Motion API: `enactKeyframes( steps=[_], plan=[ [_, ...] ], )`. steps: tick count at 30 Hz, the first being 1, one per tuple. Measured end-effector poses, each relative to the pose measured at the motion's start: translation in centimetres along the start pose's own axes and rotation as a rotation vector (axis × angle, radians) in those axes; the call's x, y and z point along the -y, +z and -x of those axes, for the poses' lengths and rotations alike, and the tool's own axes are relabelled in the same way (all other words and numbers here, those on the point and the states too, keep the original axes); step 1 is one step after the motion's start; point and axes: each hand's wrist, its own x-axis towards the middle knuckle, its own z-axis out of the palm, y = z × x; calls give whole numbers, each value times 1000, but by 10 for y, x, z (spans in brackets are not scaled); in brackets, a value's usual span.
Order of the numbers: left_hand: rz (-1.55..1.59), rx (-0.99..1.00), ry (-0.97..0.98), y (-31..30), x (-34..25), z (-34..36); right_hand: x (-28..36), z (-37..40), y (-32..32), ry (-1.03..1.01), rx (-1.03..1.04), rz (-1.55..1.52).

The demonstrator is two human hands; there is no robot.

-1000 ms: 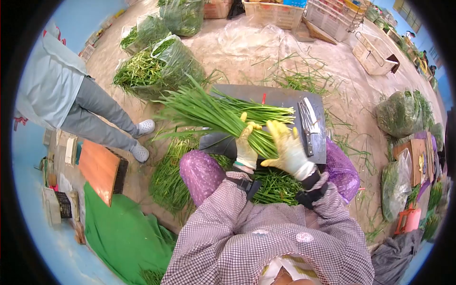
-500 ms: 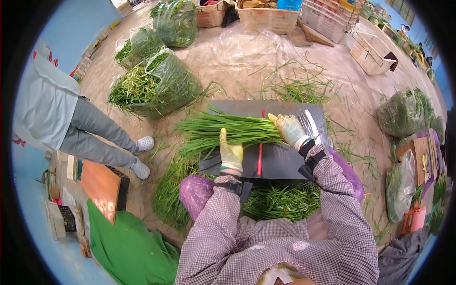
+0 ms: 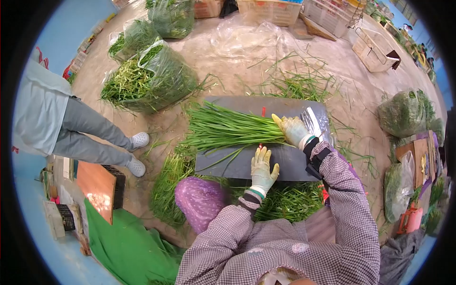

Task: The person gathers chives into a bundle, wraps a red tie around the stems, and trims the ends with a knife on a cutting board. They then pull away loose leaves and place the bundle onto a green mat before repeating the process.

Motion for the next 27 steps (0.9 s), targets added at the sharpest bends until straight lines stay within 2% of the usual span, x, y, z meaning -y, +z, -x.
enactKeyframes(
  steps=[2,3,6,8,10,14,15,17,18,22,23,27],
  plan=[
    [-37,84,-12,4,4,5,-3,8,-24,-36,28,-25],
    [-57,125,-18,6,5,7,-8,7,-37,2,168,-93],
    [-46,148,-18,6,8,7,-43,10,-45,65,243,-433],
    [-21,133,-8,5,6,8,-51,8,-49,139,237,-547],
    [-38,122,6,6,7,9,-25,6,-50,122,91,-368],
    [46,86,12,9,15,11,22,0,-36,58,240,-144],
    [112,-10,21,14,20,13,20,-3,-22,59,188,-210],
    [17,-19,-48,-1,9,12,18,-5,-5,79,56,-261],
    [-27,-12,-81,-5,4,15,19,-4,4,86,53,-258],
    [-178,63,-74,-3,0,18,22,-6,26,79,7,-258],
    [-225,172,-87,-5,1,18,21,-7,28,72,20,-281],
    [-281,222,-88,-5,0,17,23,-10,9,14,-36,-347]
  ],
)
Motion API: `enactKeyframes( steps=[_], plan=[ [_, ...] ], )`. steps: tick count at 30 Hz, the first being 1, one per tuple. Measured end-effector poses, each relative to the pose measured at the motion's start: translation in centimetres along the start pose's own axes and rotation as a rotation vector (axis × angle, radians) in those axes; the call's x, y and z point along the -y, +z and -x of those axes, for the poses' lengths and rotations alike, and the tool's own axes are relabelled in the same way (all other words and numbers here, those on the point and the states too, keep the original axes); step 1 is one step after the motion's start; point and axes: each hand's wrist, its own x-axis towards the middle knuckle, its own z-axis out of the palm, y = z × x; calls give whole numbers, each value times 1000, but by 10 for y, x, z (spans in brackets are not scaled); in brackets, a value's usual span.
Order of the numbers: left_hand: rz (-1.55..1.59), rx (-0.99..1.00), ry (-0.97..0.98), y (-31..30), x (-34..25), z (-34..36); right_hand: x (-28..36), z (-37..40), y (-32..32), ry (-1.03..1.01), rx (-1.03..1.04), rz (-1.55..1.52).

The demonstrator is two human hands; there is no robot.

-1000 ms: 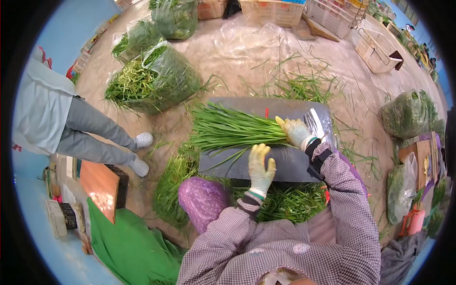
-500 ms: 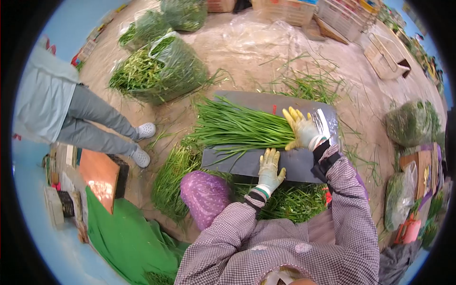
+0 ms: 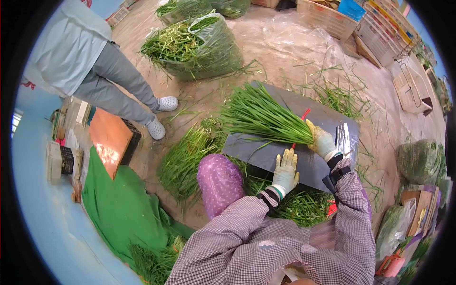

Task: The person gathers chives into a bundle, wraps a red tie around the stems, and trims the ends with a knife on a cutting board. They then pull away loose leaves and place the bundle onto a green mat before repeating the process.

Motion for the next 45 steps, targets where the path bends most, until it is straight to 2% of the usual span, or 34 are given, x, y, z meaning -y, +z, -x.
enactKeyframes(
  steps=[2,4,5,7,9,11,13,15,16,19,20,21,23,25,26,27,29,32,34,35,38,39,40,41,44,45],
  plan=[
    [-26,31,-1,-4,-5,1,1,2,2,-41,-47,0],
    [-9,86,-18,-13,-5,-2,0,6,8,13,-30,32],
    [5,33,3,-4,-2,-2,2,3,13,25,-23,41],
    [233,180,-92,-39,-1,-5,3,-3,14,85,42,129],
    [440,125,-20,-87,0,6,33,4,-31,131,146,296],
    [804,-302,279,-127,7,37,15,5,-21,147,110,468],
    [985,-449,312,-192,23,79,37,-14,-60,323,426,388],
    [1116,-644,240,-213,65,113,83,-16,-102,151,204,335],
    [1072,-729,111,-212,94,129,105,-22,-117,41,79,270],
    [1113,-913,-366,-156,190,175,193,-43,-146,-331,-350,19],
    [1283,-967,-486,-111,231,193,226,-51,-150,-381,-394,-86],
    [1449,-1023,-611,-64,267,210,260,-59,-151,-435,-434,-197],
    [1694,-1005,-1168,-4,308,231,322,-80,-130,-498,-423,-458],
    [2101,-1014,-1280,68,334,239,376,-106,-86,-475,-291,-682],
    [2305,-1003,-1323,94,341,239,397,-122,-48,-467,-232,-769],
    [2356,-991,-1293,108,343,234,414,-138,-4,-454,-175,-857],
    [2447,-953,-1238,132,341,214,434,-162,83,-355,55,-787],
    [2644,-859,-1323,146,349,173,457,-163,120,-238,422,-344],
    [2726,-902,-1372,160,362,147,460,-168,162,-196,613,-144],
    [2766,-927,-1416,170,363,142,458,-170,178,-207,630,-83],
    [2808,-1021,-1260,171,362,129,453,-172,217,-265,711,126],
    [2808,-1059,-1213,168,362,124,451,-175,229,-322,630,163],
    [2752,-986,-1160,171,362,122,444,-177,242,-381,547,200],
    [2750,-1003,-1180,175,364,118,438,-179,255,-442,463,237],
    [2698,-1056,-1226,190,361,110,431,-178,268,-427,628,173],
    [2721,-1031,-1208,176,354,110,428,-173,268,-403,703,140]
  ],
)
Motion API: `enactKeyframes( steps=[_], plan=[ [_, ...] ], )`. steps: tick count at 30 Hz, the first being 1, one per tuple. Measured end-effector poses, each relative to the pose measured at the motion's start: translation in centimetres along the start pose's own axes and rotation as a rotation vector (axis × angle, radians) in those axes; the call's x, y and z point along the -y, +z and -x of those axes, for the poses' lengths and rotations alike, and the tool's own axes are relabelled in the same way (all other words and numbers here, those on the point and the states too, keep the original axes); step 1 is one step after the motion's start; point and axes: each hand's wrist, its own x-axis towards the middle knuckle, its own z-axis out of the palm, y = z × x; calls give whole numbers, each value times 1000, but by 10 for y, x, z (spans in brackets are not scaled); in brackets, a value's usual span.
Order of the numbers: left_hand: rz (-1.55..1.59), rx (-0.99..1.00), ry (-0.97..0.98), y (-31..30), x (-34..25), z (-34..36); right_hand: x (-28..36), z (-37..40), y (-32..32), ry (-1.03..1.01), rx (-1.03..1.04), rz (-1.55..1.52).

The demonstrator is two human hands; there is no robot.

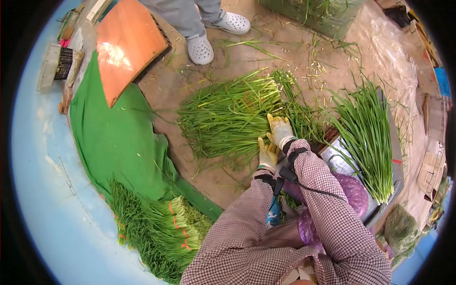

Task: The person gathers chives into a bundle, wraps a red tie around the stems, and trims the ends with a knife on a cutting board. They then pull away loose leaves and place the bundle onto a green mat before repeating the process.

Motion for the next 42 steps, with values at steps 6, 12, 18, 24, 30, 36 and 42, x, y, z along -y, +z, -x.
enactKeyframes(
  steps=[6,12,18,24,30,36,42],
  plan=[
    [-40,-21,-15,31,4,26,9,17,24,-45,432,54],
    [15,-56,-66,0,1,-13,2,-2,29,-8,-421,-77],
    [-4,40,-234,-69,2,-48,1,-26,12,67,-165,-20],
    [97,-86,-205,-46,-5,-21,-11,-30,4,35,70,-20],
    [54,102,-8,-23,-1,11,11,-15,17,-11,382,94],
    [15,104,-42,-38,-16,51,39,30,22,-71,511,-32],
    [46,190,23,-22,-51,115,75,57,5,-450,159,132]
  ],
)
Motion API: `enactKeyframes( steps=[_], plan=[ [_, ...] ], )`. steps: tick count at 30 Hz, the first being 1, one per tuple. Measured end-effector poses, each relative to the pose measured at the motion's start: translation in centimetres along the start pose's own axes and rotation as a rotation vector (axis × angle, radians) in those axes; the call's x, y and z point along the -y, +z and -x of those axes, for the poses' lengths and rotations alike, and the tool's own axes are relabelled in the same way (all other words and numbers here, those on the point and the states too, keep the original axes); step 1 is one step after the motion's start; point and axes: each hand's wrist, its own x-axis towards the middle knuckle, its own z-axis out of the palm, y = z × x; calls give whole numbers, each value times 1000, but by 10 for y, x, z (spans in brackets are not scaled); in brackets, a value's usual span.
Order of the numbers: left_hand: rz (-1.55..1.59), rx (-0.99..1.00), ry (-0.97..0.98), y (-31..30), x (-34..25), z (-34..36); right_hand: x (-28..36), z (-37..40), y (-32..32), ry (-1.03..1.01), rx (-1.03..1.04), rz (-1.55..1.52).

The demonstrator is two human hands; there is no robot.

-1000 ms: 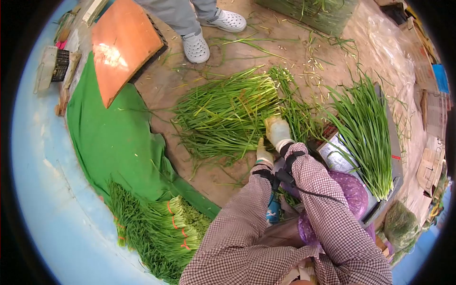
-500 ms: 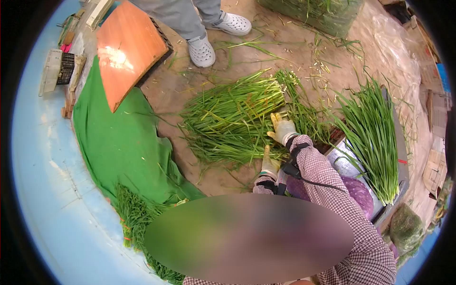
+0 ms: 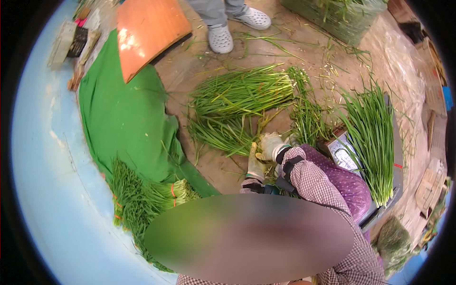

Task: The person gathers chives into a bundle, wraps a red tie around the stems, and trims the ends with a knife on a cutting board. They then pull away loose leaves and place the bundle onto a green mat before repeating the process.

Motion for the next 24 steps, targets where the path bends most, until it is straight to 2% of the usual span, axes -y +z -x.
enactKeyframes(
  steps=[2,3,4,6,7,8,10,11,13,14,15,17,20,21,22,23,24],
  plan=[
    [-10,46,154,4,-7,19,21,15,-14,-68,-59,8],
    [-94,1,194,-12,-17,18,29,21,-19,-70,-12,-29],
    [-81,-53,181,-18,-24,19,36,31,-30,-59,158,-90],
    [-52,-158,156,-15,-33,30,47,44,-26,-2,114,-73],
    [-80,-135,208,-5,-34,36,50,51,-36,-37,117,-55],
    [-75,-3,236,2,-39,44,47,61,-44,19,45,-149],
    [-77,231,253,32,-48,99,35,73,-37,9,-343,-453],
    [-109,217,266,58,-48,127,31,75,-34,12,-473,-429],
    [-193,286,209,71,-52,152,28,77,-46,-16,-744,-358],
    [-237,322,188,75,-56,161,28,80,-51,4,-700,-690],
    [-321,333,275,77,-57,163,30,84,-55,-28,-819,-674],
    [-390,422,234,77,-62,172,28,87,-62,-77,-982,-599],
    [-474,542,216,91,-65,182,47,99,-70,-305,-996,-452],
    [-493,557,233,92,-68,178,51,99,-59,-358,-826,-670],
    [-515,576,257,95,-74,172,56,91,-39,-417,-494,-1226],
    [-554,202,399,90,-78,167,70,111,-54,-349,-411,-992],
    [-483,292,333,113,-78,180,86,133,-68,-273,-334,-757]
  ],
)
